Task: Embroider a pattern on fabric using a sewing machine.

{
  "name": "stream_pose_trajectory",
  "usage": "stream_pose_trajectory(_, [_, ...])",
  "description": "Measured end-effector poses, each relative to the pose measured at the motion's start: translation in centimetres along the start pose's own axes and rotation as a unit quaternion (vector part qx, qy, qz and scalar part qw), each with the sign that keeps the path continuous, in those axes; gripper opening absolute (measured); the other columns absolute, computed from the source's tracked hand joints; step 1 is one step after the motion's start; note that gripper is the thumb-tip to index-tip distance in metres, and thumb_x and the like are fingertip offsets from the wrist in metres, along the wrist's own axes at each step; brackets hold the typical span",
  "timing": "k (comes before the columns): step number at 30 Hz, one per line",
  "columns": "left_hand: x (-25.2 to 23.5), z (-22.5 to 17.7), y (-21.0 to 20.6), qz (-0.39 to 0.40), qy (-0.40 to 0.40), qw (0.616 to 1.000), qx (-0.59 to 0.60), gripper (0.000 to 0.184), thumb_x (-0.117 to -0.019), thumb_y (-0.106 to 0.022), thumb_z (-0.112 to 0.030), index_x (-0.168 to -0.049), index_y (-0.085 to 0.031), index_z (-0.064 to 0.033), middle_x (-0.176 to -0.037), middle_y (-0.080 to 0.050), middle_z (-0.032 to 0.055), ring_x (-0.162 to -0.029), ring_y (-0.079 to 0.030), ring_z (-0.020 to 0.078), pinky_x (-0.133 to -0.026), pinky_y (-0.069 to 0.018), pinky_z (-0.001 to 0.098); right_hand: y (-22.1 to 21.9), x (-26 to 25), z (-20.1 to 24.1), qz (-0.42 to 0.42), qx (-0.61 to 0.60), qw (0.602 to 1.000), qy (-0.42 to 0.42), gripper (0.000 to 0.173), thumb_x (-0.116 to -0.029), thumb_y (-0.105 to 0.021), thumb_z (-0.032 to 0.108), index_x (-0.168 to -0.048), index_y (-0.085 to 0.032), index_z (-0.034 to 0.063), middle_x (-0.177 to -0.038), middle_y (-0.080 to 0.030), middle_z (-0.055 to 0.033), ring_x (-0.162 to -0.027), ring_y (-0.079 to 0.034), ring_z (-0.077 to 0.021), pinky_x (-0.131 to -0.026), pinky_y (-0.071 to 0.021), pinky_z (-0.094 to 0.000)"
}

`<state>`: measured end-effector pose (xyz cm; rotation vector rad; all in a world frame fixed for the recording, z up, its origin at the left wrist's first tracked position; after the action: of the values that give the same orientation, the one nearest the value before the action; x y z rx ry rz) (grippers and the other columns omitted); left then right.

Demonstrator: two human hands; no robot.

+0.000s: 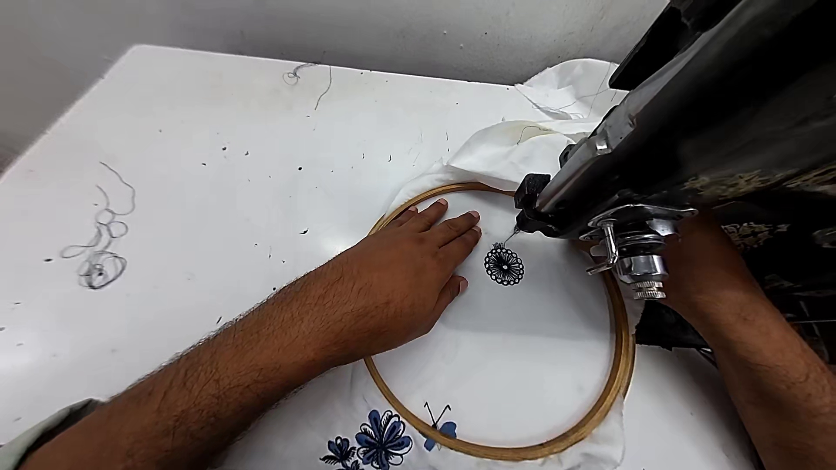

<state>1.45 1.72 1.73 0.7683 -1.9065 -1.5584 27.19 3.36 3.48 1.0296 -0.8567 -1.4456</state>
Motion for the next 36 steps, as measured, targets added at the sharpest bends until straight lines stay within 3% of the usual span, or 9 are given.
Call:
stream_pose_trajectory(3, [-0.21, 0.39, -0.06, -0.012, 0.001, 1.0, 0.005, 0.057, -0.1091, -0.033, -0.042, -0.156, -0.045, -0.0124, -0.165, -0.038, 0.0033, -0.154, -0.031, 0.0299, -0.124, -0.0282, 0.0493, 0.04, 0.06, 0.37, -0.004, 0.01, 1.0, -0.015, 0.017, -0.0909, -0.073, 0.008, -0.085, -0.064, -0.0048, -0.084, -0.064, -0.0229, -0.082, -0.064, -0.0375, -0.071, -0.047, -0.0584])
stream_pose_trajectory(5, [-0.32, 0.47, -0.02, -0.018, 0.001, 1.0, 0.008, 0.056, -0.1092, -0.034, -0.041, -0.156, -0.046, -0.0117, -0.164, -0.039, 0.0039, -0.154, -0.032, 0.0303, -0.124, -0.0283, 0.0494, 0.11, 0.19, 0.65, -0.001, 0.004, 0.999, -0.038, 0.018, -0.0917, -0.073, 0.008, -0.086, -0.063, -0.0065, -0.086, -0.063, -0.0235, -0.083, -0.063, -0.0364, -0.072, -0.0468, -0.0575])
stream_pose_trajectory(11, [0.06, -0.04, 0.12, 0.001, 0.007, 1.0, -0.002, 0.057, -0.1086, -0.034, -0.041, -0.157, -0.044, -0.0119, -0.166, -0.036, 0.0031, -0.154, -0.031, 0.0306, -0.124, -0.0278, 0.0518, -0.12, 0.02, 0.05, -0.011, -0.009, 1.0, 0.026, 0.015, -0.0869, -0.075, 0.01, -0.083, -0.064, 0.0011, -0.079, -0.062, -0.0148, -0.075, -0.061, -0.0283, -0.066, -0.0465, -0.0521])
stream_pose_trajectory(15, [-0.13, 0.34, 0.06, -0.009, 0.002, 1.0, 0.002, 0.057, -0.109, -0.034, -0.041, -0.156, -0.045, -0.0116, -0.165, -0.037, 0.0039, -0.154, -0.032, 0.0303, -0.124, -0.0283, 0.0503, -0.06, 0.09, 0.38, -0.013, -0.001, 1.0, 0.005, 0.016, -0.0884, -0.074, 0.007, -0.086, -0.064, -0.0044, -0.083, -0.063, -0.021, -0.08, -0.063, -0.034, -0.07, -0.0471, -0.0562])
stream_pose_trajectory(18, [-0.26, 0.44, 0.03, -0.01, 0.005, 1.0, 0.004, 0.057, -0.1093, -0.034, -0.041, -0.157, -0.045, -0.0116, -0.165, -0.038, 0.0038, -0.154, -0.032, 0.0302, -0.124, -0.0278, 0.0501, -0.32, -0.03, 0.17, -0.016, -0.002, 1.0, 0.003, 0.019, -0.0889, -0.076, 0.01, -0.084, -0.064, -0.0037, -0.082, -0.064, -0.0208, -0.079, -0.063, -0.0337, -0.07, -0.0471, -0.0558])
stream_pose_trajectory(23, [0.24, 0.05, 0.22, 0.003, 0.004, 1.0, -0.01, 0.057, -0.1087, -0.034, -0.041, -0.157, -0.044, -0.011, -0.165, -0.037, 0.0044, -0.154, -0.032, 0.031, -0.124, -0.0289, 0.0512, -0.17, 0.22, 0.16, -0.009, -0.013, 1.0, 0.014, 0.017, -0.0865, -0.075, 0.012, -0.082, -0.063, 0.0017, -0.076, -0.06, -0.0128, -0.071, -0.06, -0.0256, -0.064, -0.0455, -0.0497])
stream_pose_trajectory(27, [-0.01, 0.35, 0.17, 0.001, 0.008, 1.0, 0.0, 0.058, -0.1093, -0.033, -0.042, -0.158, -0.043, -0.0122, -0.166, -0.035, 0.0036, -0.155, -0.03, 0.0303, -0.124, -0.0281, 0.0509, -0.09, 0.08, 0.46, -0.005, 0.01, 1.0, -0.002, 0.021, -0.0892, -0.076, 0.009, -0.081, -0.063, -0.0049, -0.08, -0.063, -0.0218, -0.077, -0.063, -0.0353, -0.068, -0.047, -0.0566])
stream_pose_trajectory(36, [0.24, 0.17, 0.35, 0.011, 0.007, 1.0, -0.008, 0.058, -0.109, -0.034, -0.041, -0.158, -0.042, -0.0113, -0.166, -0.035, 0.004, -0.154, -0.03, 0.0307, -0.124, -0.0279, 0.0501, -0.16, 0.14, 0.27, -0.011, -0.015, 1.0, 0.007, 0.019, -0.0863, -0.076, 0.012, -0.081, -0.062, 0.0005, -0.076, -0.061, -0.0142, -0.072, -0.06, -0.0271, -0.064, -0.0456, -0.0506])
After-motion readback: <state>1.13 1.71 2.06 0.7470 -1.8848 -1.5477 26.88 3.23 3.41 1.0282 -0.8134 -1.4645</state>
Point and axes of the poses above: each hand's wrist, its own x-axis away from the middle knuckle, its own y-axis out of the back of the hand, z = x × y, the point moved 3 cm from there along -x, towards the middle knuckle
